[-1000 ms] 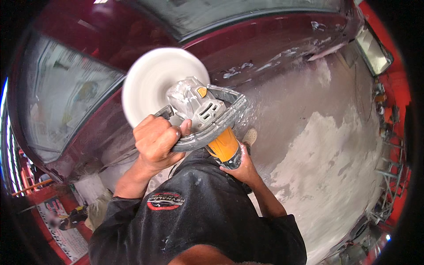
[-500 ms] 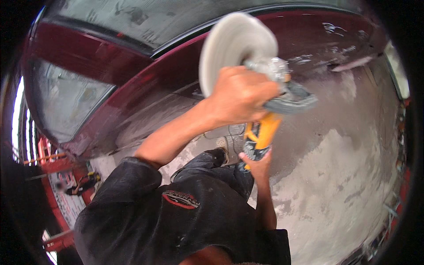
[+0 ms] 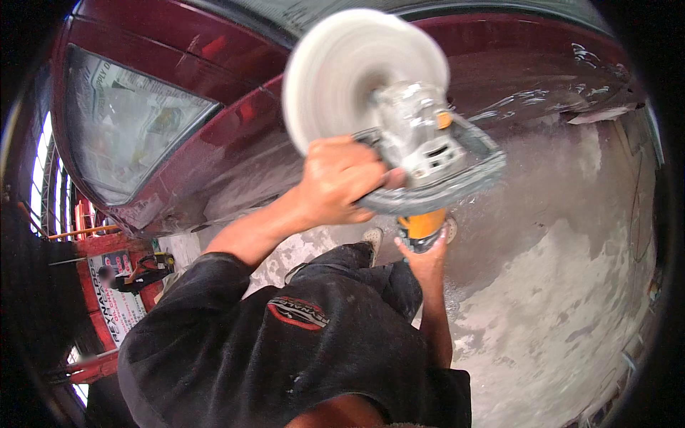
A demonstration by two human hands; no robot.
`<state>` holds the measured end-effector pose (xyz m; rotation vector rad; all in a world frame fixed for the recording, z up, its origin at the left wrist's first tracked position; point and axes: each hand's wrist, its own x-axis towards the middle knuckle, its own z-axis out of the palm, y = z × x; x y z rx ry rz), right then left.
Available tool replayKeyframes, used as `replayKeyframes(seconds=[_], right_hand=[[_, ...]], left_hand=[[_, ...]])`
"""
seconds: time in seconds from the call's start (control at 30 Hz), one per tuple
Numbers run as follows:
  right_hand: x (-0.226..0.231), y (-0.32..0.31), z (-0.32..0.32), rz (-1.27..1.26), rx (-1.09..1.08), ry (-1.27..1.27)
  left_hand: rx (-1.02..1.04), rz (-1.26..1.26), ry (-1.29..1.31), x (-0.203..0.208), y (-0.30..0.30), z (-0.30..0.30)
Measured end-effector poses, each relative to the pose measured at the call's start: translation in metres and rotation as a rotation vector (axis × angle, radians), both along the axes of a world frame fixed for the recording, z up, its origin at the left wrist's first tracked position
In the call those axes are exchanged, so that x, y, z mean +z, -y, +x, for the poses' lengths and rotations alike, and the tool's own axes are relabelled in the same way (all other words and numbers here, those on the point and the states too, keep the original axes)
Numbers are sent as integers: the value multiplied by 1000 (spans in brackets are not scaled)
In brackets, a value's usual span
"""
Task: The person applies a white polishing compound by hand to the rear quarter panel and trunk of a maroon sedan, then uses a yellow orbital polisher to buff the treated areas. The person moves around the vehicle to reach different sections while holding a small container of compound.
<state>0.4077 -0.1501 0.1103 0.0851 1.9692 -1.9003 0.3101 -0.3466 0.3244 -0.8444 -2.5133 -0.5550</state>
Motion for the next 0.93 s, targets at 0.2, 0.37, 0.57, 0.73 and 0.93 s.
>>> replayKeyframes(seconds=[0.2, 0.37, 0.57, 0.73, 0.93], right_hand=[[1, 86, 75, -77, 192, -39], [-12, 107, 109, -184, 181, -61], [-13, 89, 101, -67, 95, -89], [-30, 52, 73, -122, 21, 2], [-60, 12, 30, -123, -110, 29]], left_hand=[[67, -24, 114, 11, 96, 110], [78, -61, 138, 13, 101, 132], [2, -59, 126, 0, 66, 84], [-68, -65, 66, -25, 16, 26], [-198, -105, 90, -45, -50, -66]])
